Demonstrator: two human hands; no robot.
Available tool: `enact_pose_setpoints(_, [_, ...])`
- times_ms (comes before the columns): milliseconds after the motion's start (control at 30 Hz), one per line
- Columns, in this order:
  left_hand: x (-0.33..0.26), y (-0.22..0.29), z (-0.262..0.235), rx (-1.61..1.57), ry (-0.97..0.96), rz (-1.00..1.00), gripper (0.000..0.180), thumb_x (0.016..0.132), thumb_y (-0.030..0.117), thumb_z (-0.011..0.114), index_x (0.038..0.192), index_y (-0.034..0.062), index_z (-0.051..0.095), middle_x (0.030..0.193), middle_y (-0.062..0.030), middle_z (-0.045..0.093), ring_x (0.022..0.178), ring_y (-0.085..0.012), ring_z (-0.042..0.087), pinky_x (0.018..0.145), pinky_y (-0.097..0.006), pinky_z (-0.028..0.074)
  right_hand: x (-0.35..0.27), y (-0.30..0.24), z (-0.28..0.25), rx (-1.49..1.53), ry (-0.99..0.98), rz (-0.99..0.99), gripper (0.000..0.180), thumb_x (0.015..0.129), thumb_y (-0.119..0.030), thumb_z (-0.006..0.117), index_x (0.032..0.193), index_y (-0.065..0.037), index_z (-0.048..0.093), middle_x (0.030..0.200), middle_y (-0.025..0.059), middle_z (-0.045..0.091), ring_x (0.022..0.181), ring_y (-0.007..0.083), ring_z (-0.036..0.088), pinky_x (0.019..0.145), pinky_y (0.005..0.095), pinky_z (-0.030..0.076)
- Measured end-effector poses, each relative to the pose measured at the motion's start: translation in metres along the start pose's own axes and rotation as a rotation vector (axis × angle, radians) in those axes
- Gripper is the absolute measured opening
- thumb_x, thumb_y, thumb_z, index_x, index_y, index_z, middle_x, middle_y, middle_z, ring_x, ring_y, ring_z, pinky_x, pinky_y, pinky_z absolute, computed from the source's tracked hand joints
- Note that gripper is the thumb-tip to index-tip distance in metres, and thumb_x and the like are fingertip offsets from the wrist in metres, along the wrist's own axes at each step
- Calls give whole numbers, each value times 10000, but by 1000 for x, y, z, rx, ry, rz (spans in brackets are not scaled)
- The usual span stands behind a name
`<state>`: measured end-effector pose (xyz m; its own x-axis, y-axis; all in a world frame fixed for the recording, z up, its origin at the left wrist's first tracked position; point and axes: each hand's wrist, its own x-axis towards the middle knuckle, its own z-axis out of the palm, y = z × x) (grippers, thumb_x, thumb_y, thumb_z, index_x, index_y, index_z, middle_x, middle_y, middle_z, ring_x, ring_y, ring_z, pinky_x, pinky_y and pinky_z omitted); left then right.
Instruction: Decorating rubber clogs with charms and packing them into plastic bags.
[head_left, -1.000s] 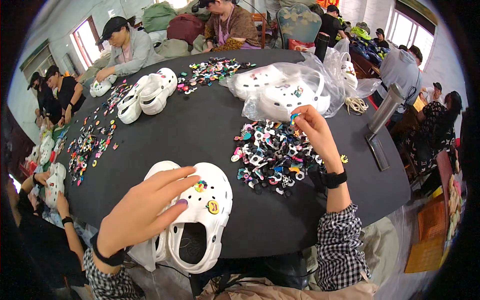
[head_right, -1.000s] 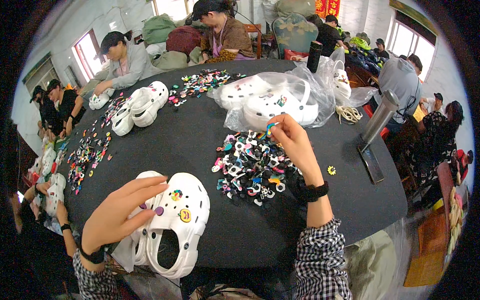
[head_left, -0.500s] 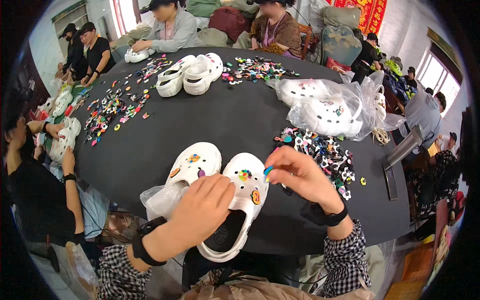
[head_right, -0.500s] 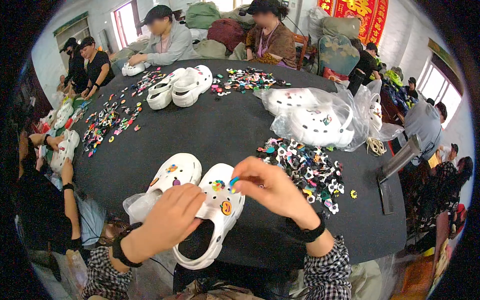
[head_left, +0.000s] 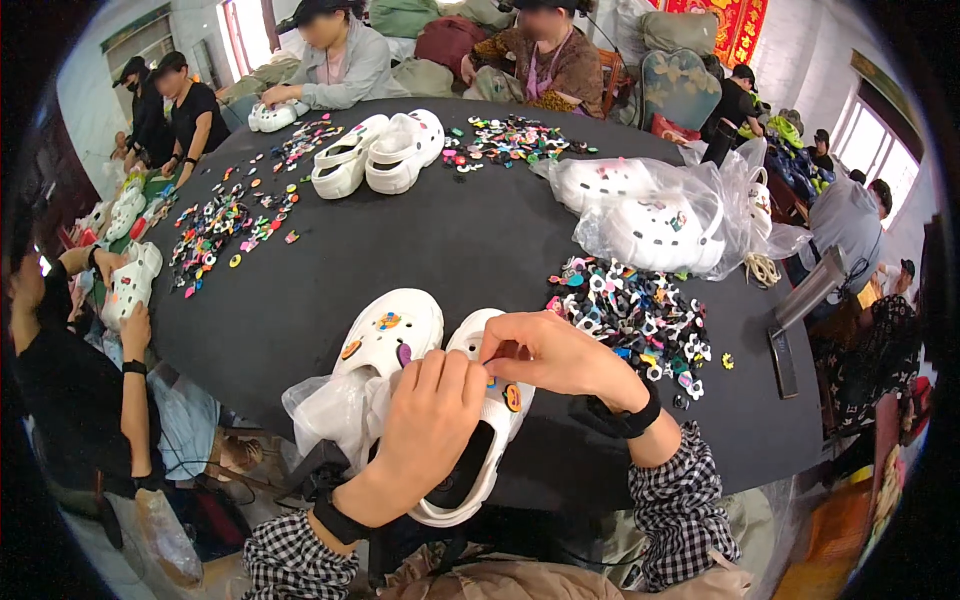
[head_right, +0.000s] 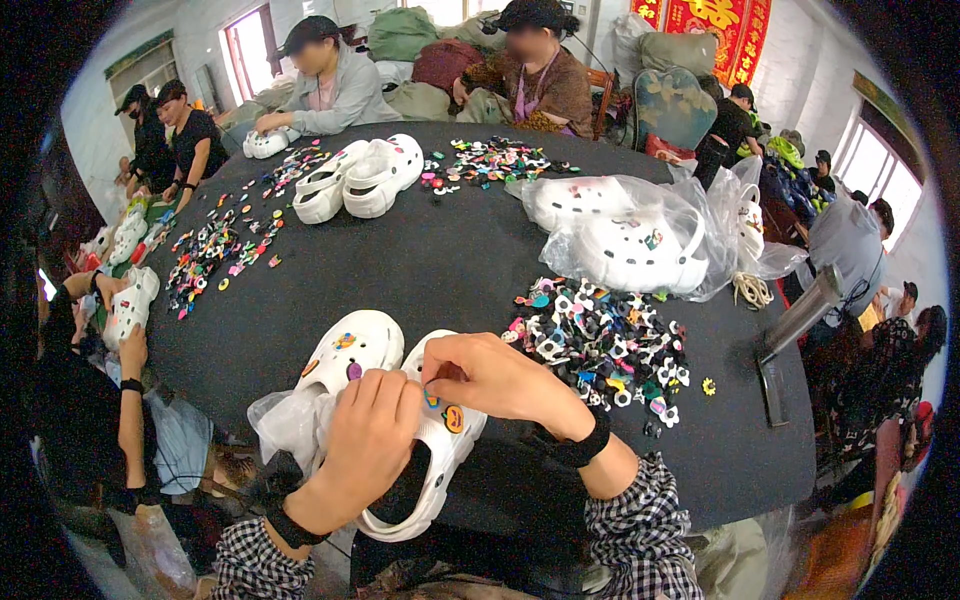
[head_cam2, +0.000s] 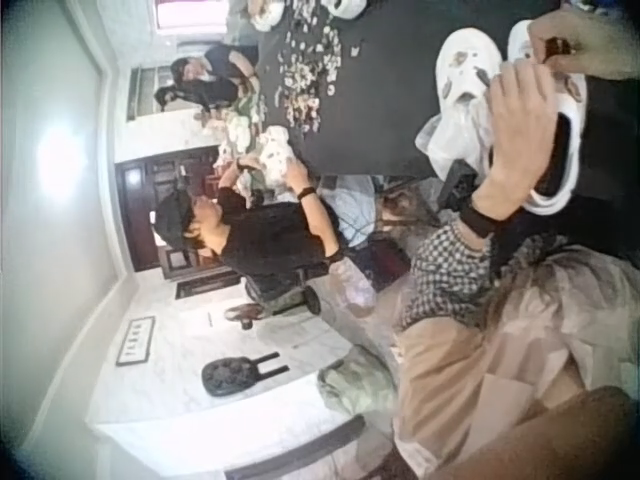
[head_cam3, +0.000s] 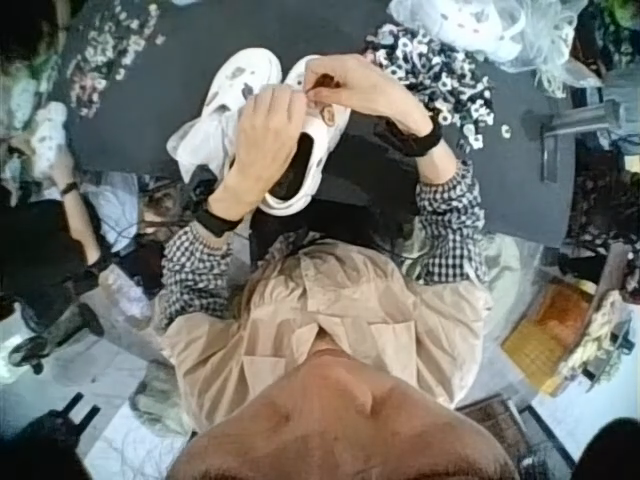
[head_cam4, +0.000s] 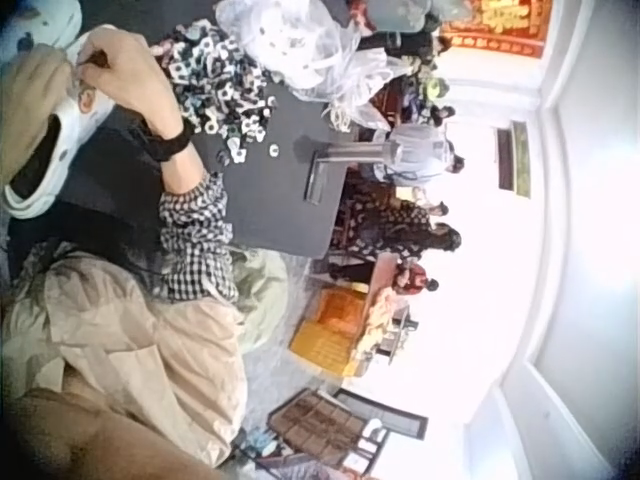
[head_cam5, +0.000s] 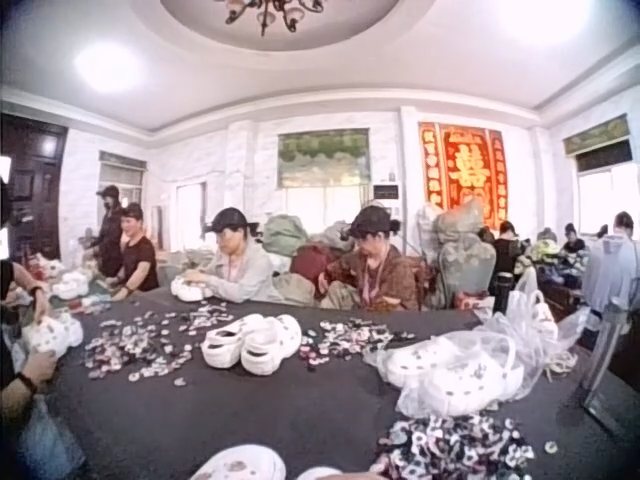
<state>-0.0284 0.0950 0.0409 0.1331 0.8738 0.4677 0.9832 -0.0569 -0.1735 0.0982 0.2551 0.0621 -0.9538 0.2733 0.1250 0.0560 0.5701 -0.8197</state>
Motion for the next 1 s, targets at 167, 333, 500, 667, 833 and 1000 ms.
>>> enact_pose_setpoints(167, [2, 0, -1, -36, 3, -70, 234, 721, 107, 665, 928, 60, 565, 911, -75, 533, 913, -230, 548, 767, -348, 453, -3, 4, 7, -90, 108, -91, 81, 832, -67, 656, 882, -12, 624, 848, 109, 639, 808, 254, 643, 707, 365, 506])
enact_pose_setpoints(333, [3, 1, 0, -98, 18, -75, 214, 740, 85, 650, 934, 54, 565, 917, -81, 535, 913, -249, 546, 769, -371, 448, -1, 11, -2, 43, 8, -92, 90, 829, -67, 678, 879, -5, 634, 846, 93, 641, 815, 245, 643, 702, 360, 499])
enact_pose_setpoints(500, [-2, 3, -5, -200, -19, -114, 358, 603, -15, 637, 950, 9, 554, 997, -146, 552, 957, -325, 536, 820, -417, 434, 2, 12, -4, 96, -115, -64, 106, 831, -79, 698, 881, 4, 655, 849, 96, 658, 752, 214, 649, 670, 340, 500])
enact_pose_setpoints(667, [1, 2, -1, -115, 12, -73, 189, 750, 85, 637, 923, 55, 567, 919, -80, 534, 909, -253, 543, 777, -384, 433, 2, 12, -2, 56, -78, -89, 108, 833, -79, 699, 889, 1, 653, 834, 97, 641, 741, 208, 645, 659, 337, 495])
enact_pose_setpoints(833, [-2, 0, -2, -103, 18, -63, 212, 746, 92, 629, 948, 36, 591, 932, -84, 543, 934, -261, 553, 799, -383, 439, 3, 17, 8, 109, 39, -147, 118, 826, -89, 708, 881, -13, 636, 890, 102, 593, 749, 209, 617, 680, 339, 497])
enact_pose_setpoints(1000, [-1, 3, -4, -113, 22, -32, 262, 743, 93, 635, 988, 1, 647, 951, -89, 574, 953, -268, 573, 830, -391, 454, 3, 18, -1, 49, -39, -132, 129, 821, -104, 710, 875, -12, 637, 912, 109, 604, 774, 234, 630, 693, 351, 499])
